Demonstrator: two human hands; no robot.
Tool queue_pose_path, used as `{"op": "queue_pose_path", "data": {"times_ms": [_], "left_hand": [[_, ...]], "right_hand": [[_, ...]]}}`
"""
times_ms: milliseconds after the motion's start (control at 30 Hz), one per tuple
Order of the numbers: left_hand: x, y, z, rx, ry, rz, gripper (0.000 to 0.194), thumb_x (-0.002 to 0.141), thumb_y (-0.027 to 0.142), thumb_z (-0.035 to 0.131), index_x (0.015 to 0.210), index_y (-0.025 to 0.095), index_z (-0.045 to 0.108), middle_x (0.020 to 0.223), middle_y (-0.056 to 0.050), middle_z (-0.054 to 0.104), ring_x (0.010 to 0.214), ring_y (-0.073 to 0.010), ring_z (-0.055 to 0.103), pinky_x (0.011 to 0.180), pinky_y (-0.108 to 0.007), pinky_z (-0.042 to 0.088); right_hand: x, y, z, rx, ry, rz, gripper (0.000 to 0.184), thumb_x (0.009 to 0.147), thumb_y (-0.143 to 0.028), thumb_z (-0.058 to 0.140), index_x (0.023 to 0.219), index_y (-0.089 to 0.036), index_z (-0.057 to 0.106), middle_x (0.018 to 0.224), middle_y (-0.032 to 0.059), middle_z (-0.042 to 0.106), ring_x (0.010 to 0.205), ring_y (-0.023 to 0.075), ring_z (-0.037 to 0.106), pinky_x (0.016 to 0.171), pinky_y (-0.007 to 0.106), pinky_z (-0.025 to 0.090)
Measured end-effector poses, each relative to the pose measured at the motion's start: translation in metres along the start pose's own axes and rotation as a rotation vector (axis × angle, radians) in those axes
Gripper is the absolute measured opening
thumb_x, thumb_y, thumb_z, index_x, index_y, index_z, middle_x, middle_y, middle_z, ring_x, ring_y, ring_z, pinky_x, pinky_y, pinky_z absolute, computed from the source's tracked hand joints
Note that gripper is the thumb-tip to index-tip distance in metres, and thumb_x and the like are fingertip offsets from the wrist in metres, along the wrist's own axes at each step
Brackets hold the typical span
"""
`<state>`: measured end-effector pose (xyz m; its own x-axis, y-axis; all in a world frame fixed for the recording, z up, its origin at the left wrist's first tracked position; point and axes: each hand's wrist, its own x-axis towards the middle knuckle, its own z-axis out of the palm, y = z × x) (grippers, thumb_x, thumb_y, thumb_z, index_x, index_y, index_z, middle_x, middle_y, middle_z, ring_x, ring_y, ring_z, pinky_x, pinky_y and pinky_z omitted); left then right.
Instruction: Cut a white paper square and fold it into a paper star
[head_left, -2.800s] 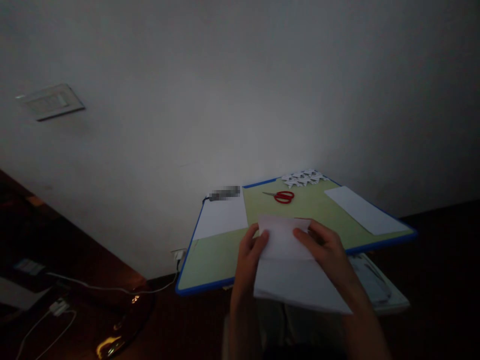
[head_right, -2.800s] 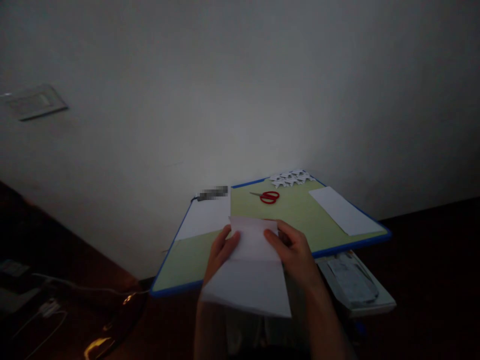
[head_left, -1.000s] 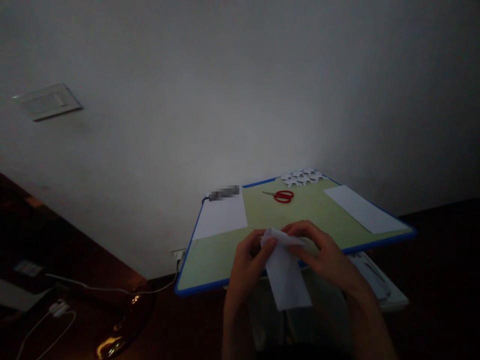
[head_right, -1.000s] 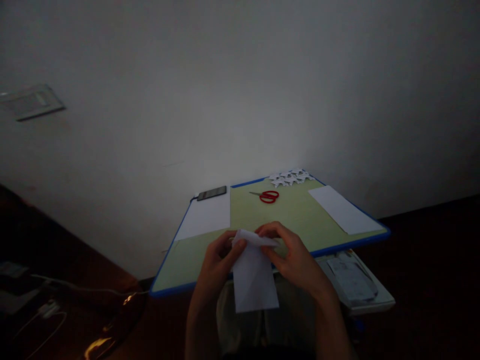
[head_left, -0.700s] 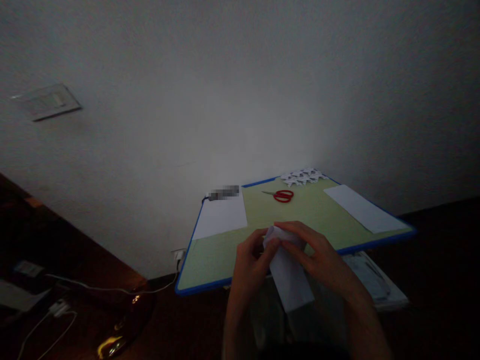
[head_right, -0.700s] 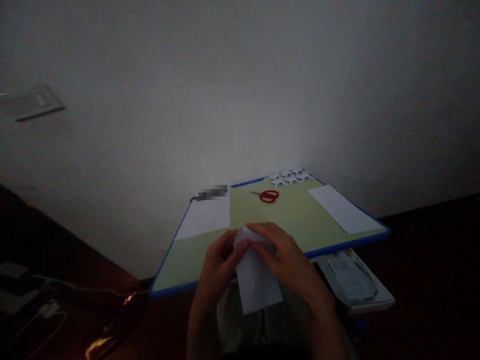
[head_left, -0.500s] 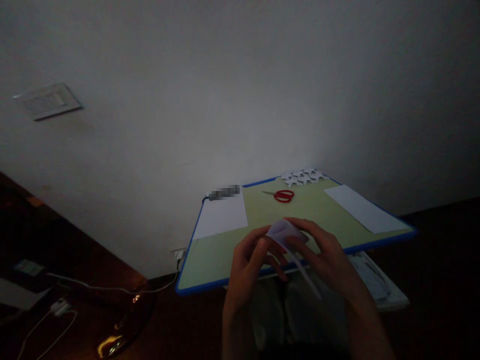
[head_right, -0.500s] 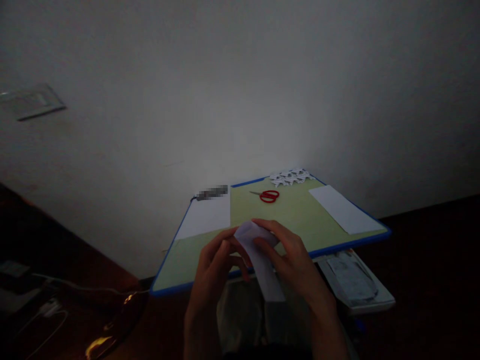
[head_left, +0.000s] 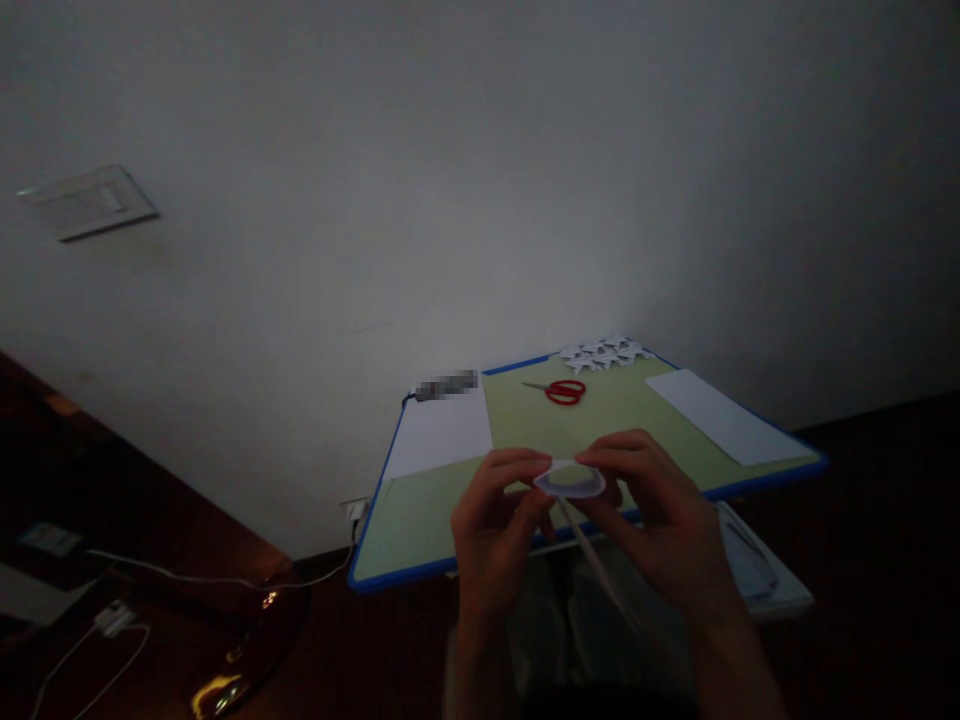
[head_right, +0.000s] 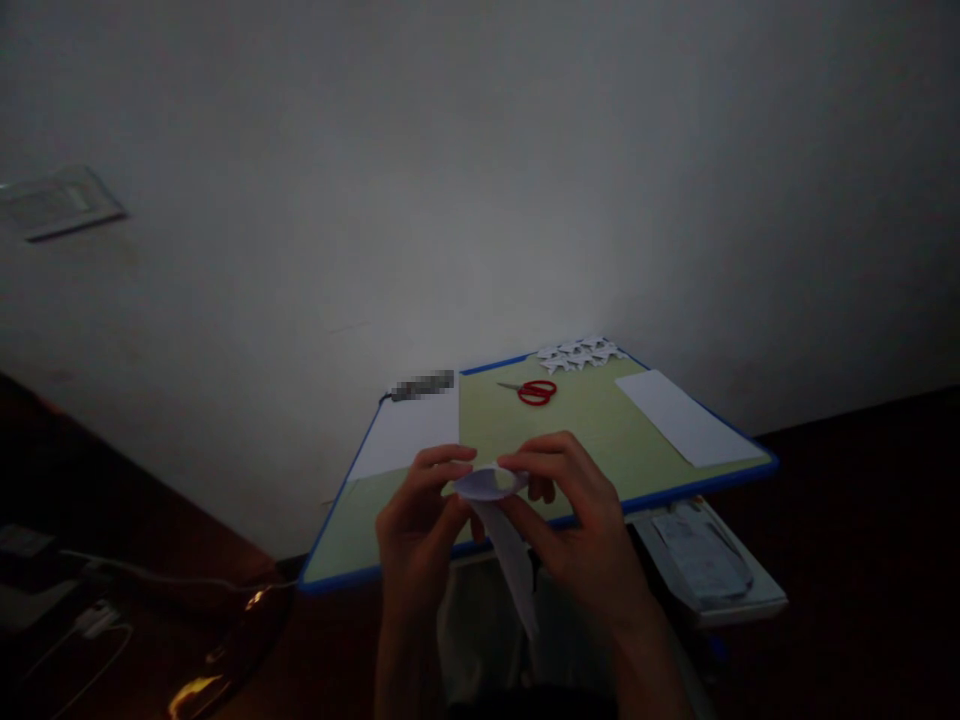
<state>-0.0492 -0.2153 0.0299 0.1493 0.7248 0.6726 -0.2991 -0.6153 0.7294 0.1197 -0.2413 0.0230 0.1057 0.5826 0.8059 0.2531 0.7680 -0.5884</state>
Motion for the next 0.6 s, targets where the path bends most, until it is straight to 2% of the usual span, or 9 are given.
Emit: {"op": "queue_pose_path", "data": {"times_ms": [100, 233, 333, 467, 600], "left_hand": [[0.0003, 0.0017, 0.0008, -0.01, 0.013, 0.022, 0.018, 0.096, 0.017, 0.076, 0.111, 0.026, 0.081, 0.107, -0.004, 0.067, 0.072, -0.0092, 0.067, 0.053, -0.016, 0.059], [0.0002, 0.0039, 0.0024, 0.032, 0.049, 0.055, 0.019, 0.096, 0.017, 0.077, 0.111, 0.026, 0.082, 0.106, -0.005, 0.068, 0.075, -0.011, 0.068, 0.053, -0.017, 0.06], [-0.0008, 0.005, 0.003, 0.088, 0.054, 0.063, 0.023, 0.096, 0.015, 0.076, 0.114, 0.028, 0.082, 0.107, -0.005, 0.068, 0.082, -0.0137, 0.07, 0.057, -0.019, 0.062], [-0.0018, 0.0052, 0.003, 0.106, 0.04, 0.066, 0.027, 0.096, 0.014, 0.076, 0.116, 0.032, 0.082, 0.108, -0.005, 0.068, 0.087, -0.0157, 0.071, 0.058, -0.02, 0.062], [-0.0027, 0.0051, 0.0024, 0.123, 0.033, 0.063, 0.026, 0.096, 0.016, 0.077, 0.116, 0.032, 0.082, 0.109, -0.005, 0.069, 0.088, -0.0158, 0.071, 0.058, -0.02, 0.06]], "right_hand": [[-0.0008, -0.0018, -0.0011, 0.008, -0.025, -0.011, 0.029, 0.097, -0.014, 0.076, 0.122, -0.028, 0.07, 0.11, 0.0027, 0.064, 0.096, 0.0184, 0.066, 0.079, 0.033, 0.055], [-0.0011, -0.0029, -0.0028, -0.028, -0.043, -0.052, 0.035, 0.097, -0.013, 0.074, 0.129, -0.027, 0.069, 0.115, 0.0036, 0.065, 0.1, 0.018, 0.068, 0.084, 0.033, 0.056], [0.0003, -0.0052, -0.0021, -0.103, -0.013, -0.085, 0.033, 0.097, -0.011, 0.074, 0.125, -0.026, 0.069, 0.112, 0.0027, 0.067, 0.099, 0.0169, 0.069, 0.085, 0.031, 0.056], [0.0033, -0.0076, 0.0013, -0.145, 0.052, -0.085, 0.024, 0.096, -0.012, 0.075, 0.116, -0.024, 0.068, 0.106, 0.0021, 0.067, 0.093, 0.0157, 0.07, 0.079, 0.027, 0.057], [0.0046, -0.0072, 0.0022, -0.19, 0.077, -0.127, 0.024, 0.096, -0.013, 0.077, 0.115, -0.023, 0.067, 0.104, 0.0026, 0.068, 0.091, 0.0159, 0.071, 0.076, 0.027, 0.058]]}}
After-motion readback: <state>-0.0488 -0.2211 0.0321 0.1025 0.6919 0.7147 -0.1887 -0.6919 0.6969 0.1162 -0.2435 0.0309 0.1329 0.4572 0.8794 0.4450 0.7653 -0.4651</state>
